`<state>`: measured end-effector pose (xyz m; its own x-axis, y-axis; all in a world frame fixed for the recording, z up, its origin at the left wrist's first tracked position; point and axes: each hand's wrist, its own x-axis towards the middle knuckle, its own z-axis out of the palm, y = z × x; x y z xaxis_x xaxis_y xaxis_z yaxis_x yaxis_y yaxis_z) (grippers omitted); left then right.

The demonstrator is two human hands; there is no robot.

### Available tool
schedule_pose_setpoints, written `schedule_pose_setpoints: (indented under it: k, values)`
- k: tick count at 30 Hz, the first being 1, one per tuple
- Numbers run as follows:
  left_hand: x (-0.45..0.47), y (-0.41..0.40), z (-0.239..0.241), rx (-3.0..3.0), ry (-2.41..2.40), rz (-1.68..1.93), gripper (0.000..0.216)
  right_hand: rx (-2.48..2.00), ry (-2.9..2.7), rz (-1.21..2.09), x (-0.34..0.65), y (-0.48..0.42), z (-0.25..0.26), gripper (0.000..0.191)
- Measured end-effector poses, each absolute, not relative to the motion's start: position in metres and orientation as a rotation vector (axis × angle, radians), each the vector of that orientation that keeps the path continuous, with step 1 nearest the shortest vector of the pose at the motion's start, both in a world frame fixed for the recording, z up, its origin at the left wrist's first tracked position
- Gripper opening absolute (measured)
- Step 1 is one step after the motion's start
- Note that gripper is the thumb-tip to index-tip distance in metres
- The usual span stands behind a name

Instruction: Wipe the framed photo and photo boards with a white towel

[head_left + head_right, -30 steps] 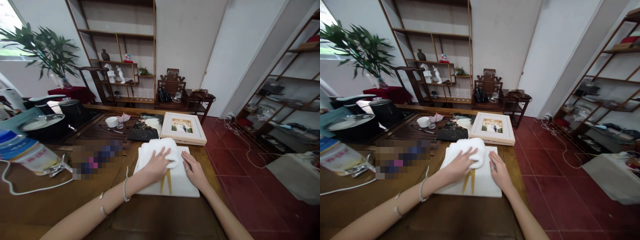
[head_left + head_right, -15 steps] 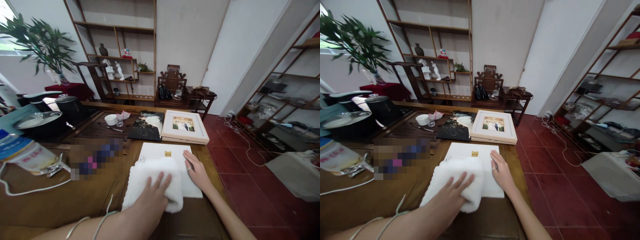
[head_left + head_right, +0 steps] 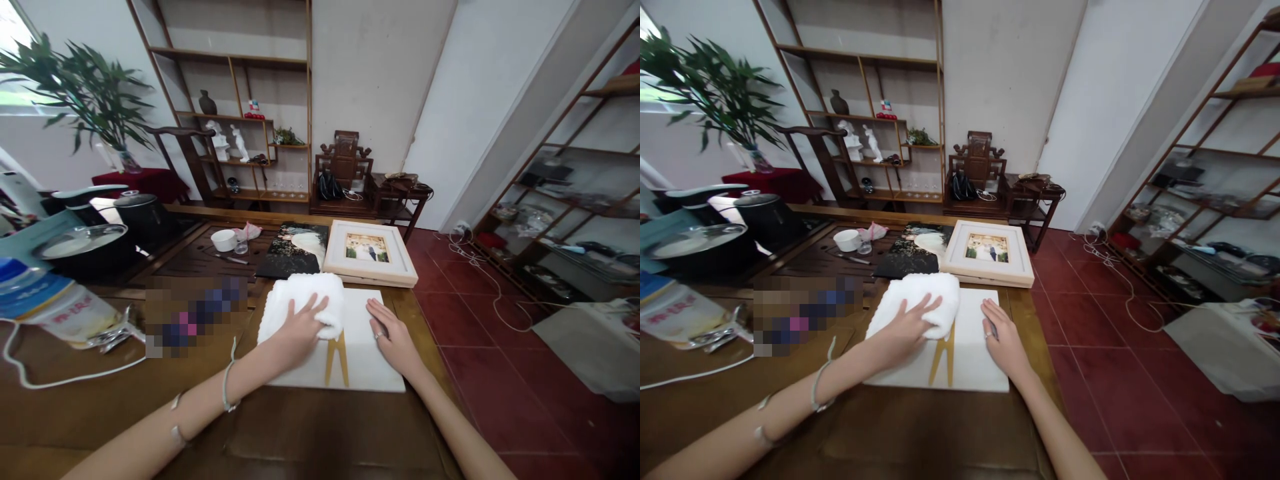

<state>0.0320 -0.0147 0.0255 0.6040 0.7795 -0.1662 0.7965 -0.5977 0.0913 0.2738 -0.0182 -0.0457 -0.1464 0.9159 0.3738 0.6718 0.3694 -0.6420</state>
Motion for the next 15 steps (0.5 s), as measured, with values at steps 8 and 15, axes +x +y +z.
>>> schedule_pose_setpoints:
  k: [8, 15]
  values:
    - [0.032, -0.092, 0.043, 2.484, 1.157, -0.696, 0.047, -1.387, -1.854, 0.461, 0.272, -0.019, -0.044, 0.037]
    - [0.018, -0.046, 0.055, 2.555, 1.243, -0.416, 0.05, -1.382, -1.875, 0.454, 0.273, -0.019, -0.044, 0.038]
